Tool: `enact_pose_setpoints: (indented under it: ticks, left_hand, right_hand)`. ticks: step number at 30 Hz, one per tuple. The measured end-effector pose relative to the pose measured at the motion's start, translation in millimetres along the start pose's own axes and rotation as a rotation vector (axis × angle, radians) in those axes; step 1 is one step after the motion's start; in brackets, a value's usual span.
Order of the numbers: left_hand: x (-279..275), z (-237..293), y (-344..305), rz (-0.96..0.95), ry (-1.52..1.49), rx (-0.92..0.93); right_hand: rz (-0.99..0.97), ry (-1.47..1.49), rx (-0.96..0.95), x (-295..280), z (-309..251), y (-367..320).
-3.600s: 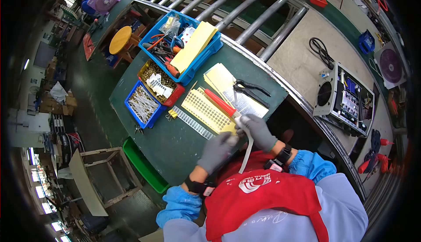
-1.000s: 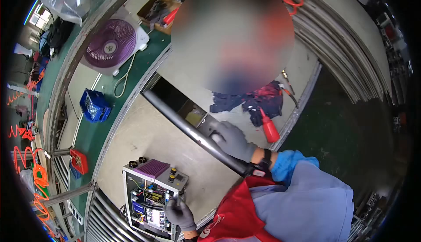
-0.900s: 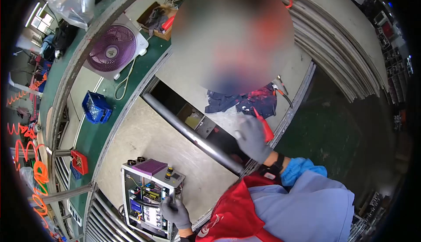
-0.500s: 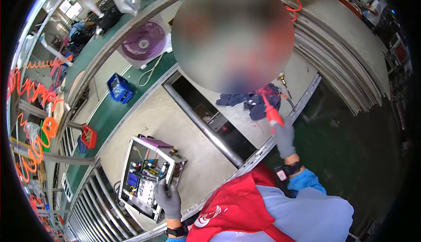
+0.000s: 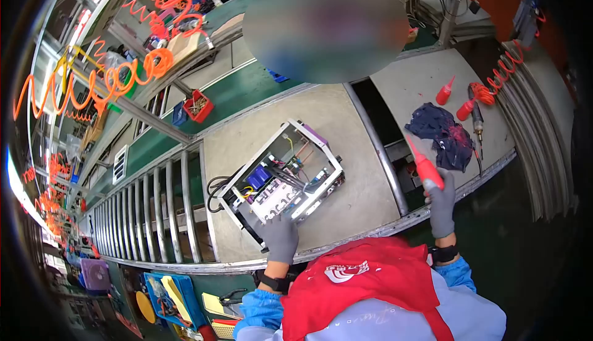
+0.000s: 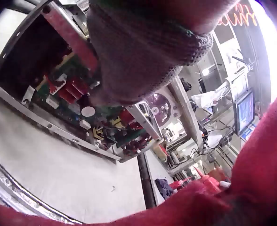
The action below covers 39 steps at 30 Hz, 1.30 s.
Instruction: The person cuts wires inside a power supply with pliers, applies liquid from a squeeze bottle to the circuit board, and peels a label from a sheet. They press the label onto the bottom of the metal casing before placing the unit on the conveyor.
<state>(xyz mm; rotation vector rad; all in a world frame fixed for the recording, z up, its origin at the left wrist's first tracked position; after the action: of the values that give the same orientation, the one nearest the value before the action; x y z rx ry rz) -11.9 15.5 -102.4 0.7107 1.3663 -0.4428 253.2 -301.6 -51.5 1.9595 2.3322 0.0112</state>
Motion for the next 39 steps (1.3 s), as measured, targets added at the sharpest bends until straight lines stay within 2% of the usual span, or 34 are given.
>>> enact_pose_setpoints:
  ticks: [1,3,6,9,10,13,14,15,17,19,20,21,22,23,25,27,28,31,35,36,39]
  left_hand:
    - [0.6,-4.3,2.1,-0.036,-0.06,0.014]
    - [-5.2,-13.2,4.4,-0.119,-0.173,0.036]
    - [-41.4,-18.6,21.2,-0.177,-0.335,0.037]
    - [-91.9,-31.7,42.7,-0.234,-0.537,-0.015]
    - [-103.9,-38.8,55.6,-0.208,-0.52,0.013]
    - [-118.6,-56.0,88.5,-0.098,-0.492,0.026]
    - [-121.7,-60.7,98.9,-0.063,-0.473,0.017]
    - [-118.8,-68.2,107.1,0.006,-0.417,0.016]
    - [-107.9,-81.3,125.6,0.047,-0.371,-0.021]
    - [-91.7,-93.5,137.3,0.079,-0.3,-0.073]
    - [-85.4,-96.9,142.2,0.104,-0.268,-0.105]
    - [-81.4,-99.2,144.7,0.114,-0.242,-0.106]
    - [-78.3,-101.9,144.8,0.122,-0.213,-0.105]
    - [-77.1,-102.4,145.8,0.137,-0.186,-0.11]
    - [-82.6,-97.2,135.4,0.117,-0.088,-0.078]
    - [-86.5,-92.8,128.6,0.146,-0.044,-0.021]
    - [-88.8,-91.5,123.3,0.21,-0.024,0.038]
    - [-87.9,-80.3,109.0,0.2,-0.13,-0.043]
    - [-62.1,-60.7,83.2,0.247,-0.208,0.013]
    - [-69.7,-49.4,80.8,0.301,-0.128,0.031]
    - [-55.9,-56.8,83.6,0.267,-0.228,-0.046]
  right_hand:
    - [-0.042,-0.009,-0.011,12.1,4.1,-0.2]
    - [-0.044,-0.151,-0.172,29.3,-1.7,-0.4]
    - [-0.018,-0.084,-0.192,38.7,-23.6,8.0]
    - [0.02,-0.161,-0.185,23.1,-37.2,24.0]
    - [0.007,-0.104,-0.108,25.4,-67.8,21.2]
    - [-0.139,0.483,-0.078,2.0,-64.8,63.0]
    - [-0.09,0.553,-0.115,4.9,-67.4,75.2]
    - [-0.142,0.785,-0.059,3.4,-63.4,92.6]
    - [-0.19,1.087,0.19,23.7,-62.6,113.7]
    - [-0.275,0.45,-0.028,28.5,-9.2,133.6]
    - [-0.054,-0.455,-0.356,33.2,21.8,145.8]
    - [0.037,-0.946,-0.741,55.1,9.0,122.3]
    - [0.037,-0.813,-0.671,62.7,18.2,113.7]
    - [-0.086,-0.406,-0.355,66.9,23.3,107.7]
    - [-0.215,-0.206,-0.052,81.2,23.6,86.9]
    - [-0.237,-0.23,-0.325,103.4,21.3,69.3]
    - [-0.274,-0.142,-0.281,113.5,17.7,62.1]
    - [-0.379,-0.133,-0.181,135.3,13.2,47.8]
    - [-0.459,-0.274,-0.322,155.6,-12.0,32.8]
    - [-0.466,-0.295,-0.316,157.9,-12.2,30.9]
    - [-0.447,-0.223,-0.296,162.2,-7.1,22.7]
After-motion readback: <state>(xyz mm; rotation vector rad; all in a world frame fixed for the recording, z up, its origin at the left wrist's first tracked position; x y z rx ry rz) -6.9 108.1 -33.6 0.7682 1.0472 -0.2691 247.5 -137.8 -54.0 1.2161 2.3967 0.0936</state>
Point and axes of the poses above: each hand's wrist, its own y-axis towards the middle knuckle, its own x-axis out of the palm, z = x × y, the point moved 2 cm from there along y, towards the middle knuckle, and after that the axes turned 10 degrees about -x, right-handed, at the moved point
